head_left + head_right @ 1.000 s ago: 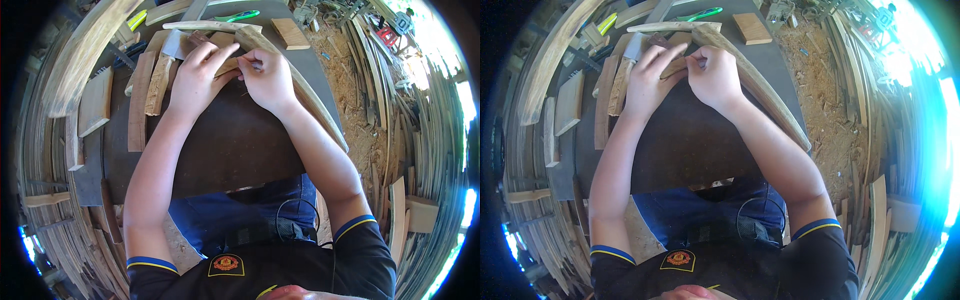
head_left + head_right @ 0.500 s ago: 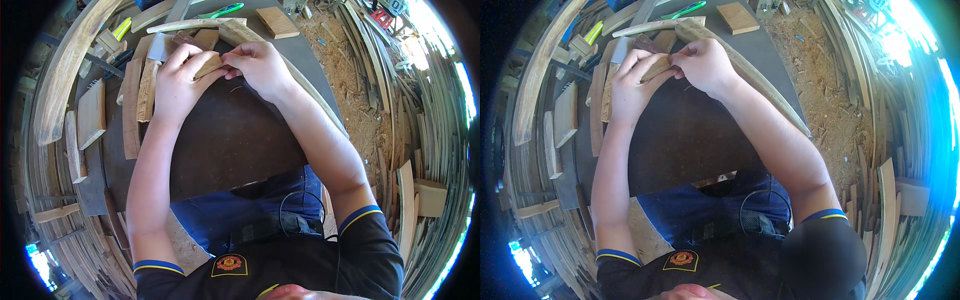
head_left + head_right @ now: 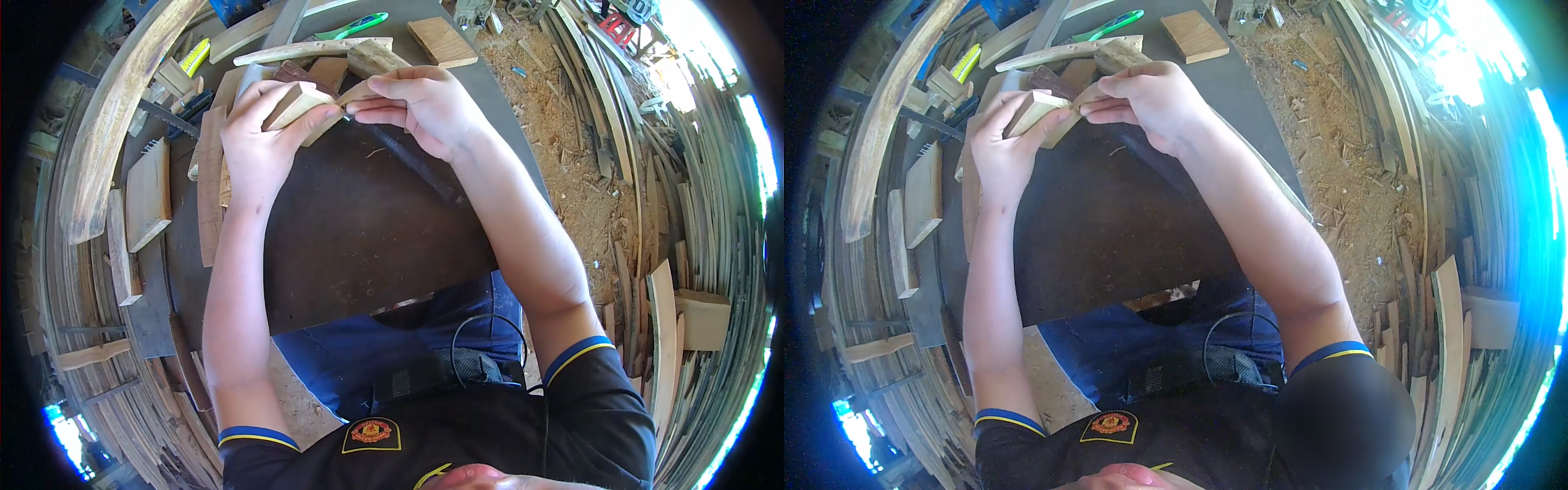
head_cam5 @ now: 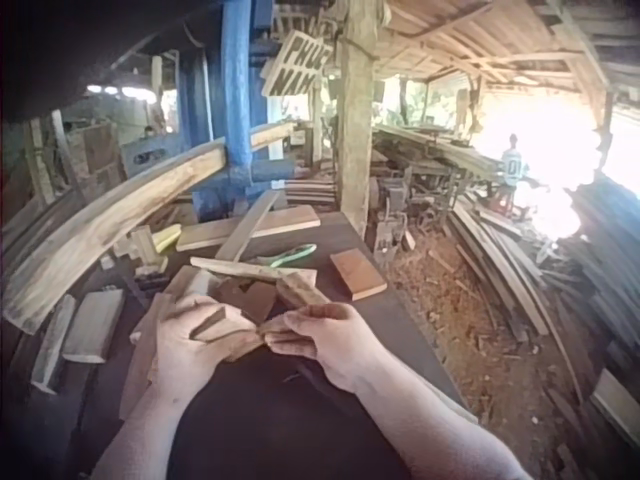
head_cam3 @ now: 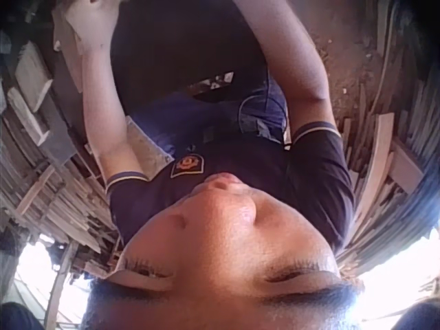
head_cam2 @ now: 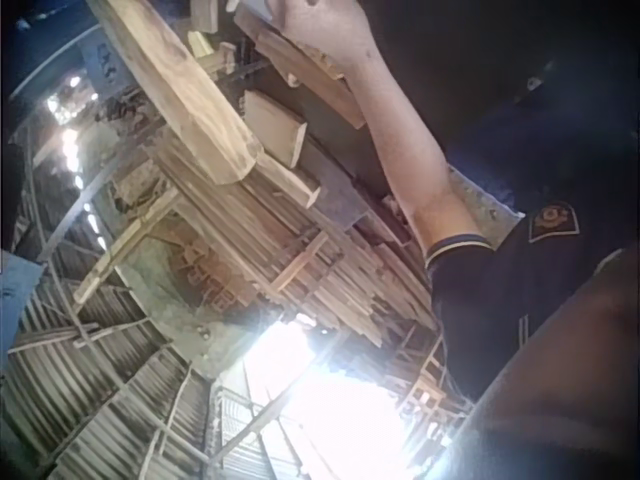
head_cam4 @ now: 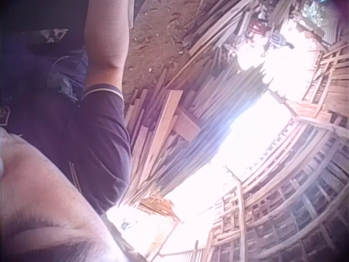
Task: The person uses a chisel and a wooden mallet to carve and shape a small block of wood on a workbench. They repeatedly strike the chisel to remove wood shavings and refine the block's edges, occasionally adjusting the wood's position.
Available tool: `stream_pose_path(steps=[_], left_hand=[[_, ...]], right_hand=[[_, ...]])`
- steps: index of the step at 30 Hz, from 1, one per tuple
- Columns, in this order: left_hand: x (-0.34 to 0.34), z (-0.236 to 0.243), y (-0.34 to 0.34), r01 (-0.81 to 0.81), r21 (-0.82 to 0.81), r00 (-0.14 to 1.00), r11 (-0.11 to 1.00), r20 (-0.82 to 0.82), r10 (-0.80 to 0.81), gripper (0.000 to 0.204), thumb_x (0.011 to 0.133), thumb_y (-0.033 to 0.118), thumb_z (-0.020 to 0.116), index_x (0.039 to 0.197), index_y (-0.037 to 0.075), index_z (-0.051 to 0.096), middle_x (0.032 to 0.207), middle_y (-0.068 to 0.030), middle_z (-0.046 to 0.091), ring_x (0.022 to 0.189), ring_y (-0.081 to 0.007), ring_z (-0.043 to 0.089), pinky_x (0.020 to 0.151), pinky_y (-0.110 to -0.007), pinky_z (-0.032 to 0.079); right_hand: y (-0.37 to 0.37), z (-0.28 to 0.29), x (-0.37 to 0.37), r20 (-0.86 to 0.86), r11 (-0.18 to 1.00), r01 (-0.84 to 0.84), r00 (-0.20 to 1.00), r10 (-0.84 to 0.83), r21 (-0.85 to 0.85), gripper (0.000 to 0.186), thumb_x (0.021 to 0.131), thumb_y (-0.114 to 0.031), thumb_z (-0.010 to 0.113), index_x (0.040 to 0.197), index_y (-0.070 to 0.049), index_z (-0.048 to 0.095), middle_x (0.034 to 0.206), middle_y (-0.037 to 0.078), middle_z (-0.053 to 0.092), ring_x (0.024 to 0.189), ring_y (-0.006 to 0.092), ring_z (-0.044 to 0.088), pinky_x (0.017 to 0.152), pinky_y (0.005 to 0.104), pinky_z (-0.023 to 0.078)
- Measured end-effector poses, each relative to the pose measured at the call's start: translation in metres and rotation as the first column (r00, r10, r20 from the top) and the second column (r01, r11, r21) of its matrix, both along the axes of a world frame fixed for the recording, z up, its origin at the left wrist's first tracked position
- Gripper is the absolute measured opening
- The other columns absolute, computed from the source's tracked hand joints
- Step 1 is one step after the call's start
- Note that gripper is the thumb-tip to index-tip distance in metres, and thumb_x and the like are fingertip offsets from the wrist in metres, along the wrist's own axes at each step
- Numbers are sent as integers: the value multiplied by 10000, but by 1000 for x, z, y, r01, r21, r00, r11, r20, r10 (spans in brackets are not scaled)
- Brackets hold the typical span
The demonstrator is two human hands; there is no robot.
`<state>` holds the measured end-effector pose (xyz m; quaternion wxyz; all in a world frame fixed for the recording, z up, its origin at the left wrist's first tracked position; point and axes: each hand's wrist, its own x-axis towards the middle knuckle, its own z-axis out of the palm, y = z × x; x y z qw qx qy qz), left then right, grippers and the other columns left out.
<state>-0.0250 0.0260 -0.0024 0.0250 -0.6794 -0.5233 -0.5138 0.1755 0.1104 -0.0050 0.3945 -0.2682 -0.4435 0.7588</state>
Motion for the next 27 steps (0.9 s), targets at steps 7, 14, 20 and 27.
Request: stream_pose_path(steps=[7, 14, 20, 27], left_hand=[[0, 4, -6, -55, 112, 993, 992, -95, 66, 350, 692, 104, 938, 996, 48, 776, 927, -43, 726, 838, -185, 708, 739, -310, 536], [-2, 3, -8, -49, 205, 984, 978, -160, 83, 443, 647, 213, 963, 1009, 58, 759, 939, -37, 684, 855, -195, 694, 723, -322, 562], [-4, 1, -6, -3, 109, 1000, 994, -8, 4, 393, 702, 195, 948, 1004, 28, 760, 969, -53, 707, 878, -187, 694, 772, -320, 550], [-13, -3, 0, -15, -89, 968, 996, 247, 36, 285, 828, 171, 876, 1002, -2, 731, 956, -57, 716, 918, -129, 669, 797, -291, 520]], right_hand=[[-8, 3, -8, 132, 988, -25, 991, 5, 152, 242, 1021, -137, 651, 1089, 95, 647, 1013, 179, 725, 900, 227, 737, 809, 339, 631], [-17, -1, -13, 193, 921, -44, 981, -35, 386, 237, 1018, -168, 677, 1041, 68, 677, 972, 133, 731, 886, 189, 735, 823, 311, 623], [-12, 4, -5, 7, 984, -139, 990, 139, 113, 263, 996, -169, 703, 1041, 88, 669, 967, 170, 731, 879, 207, 740, 807, 318, 619], [-9, 11, 1, 54, 947, 29, 997, -49, 321, 186, 1001, -148, 688, 987, 37, 688, 964, 148, 733, 805, 191, 711, 723, 306, 592]])
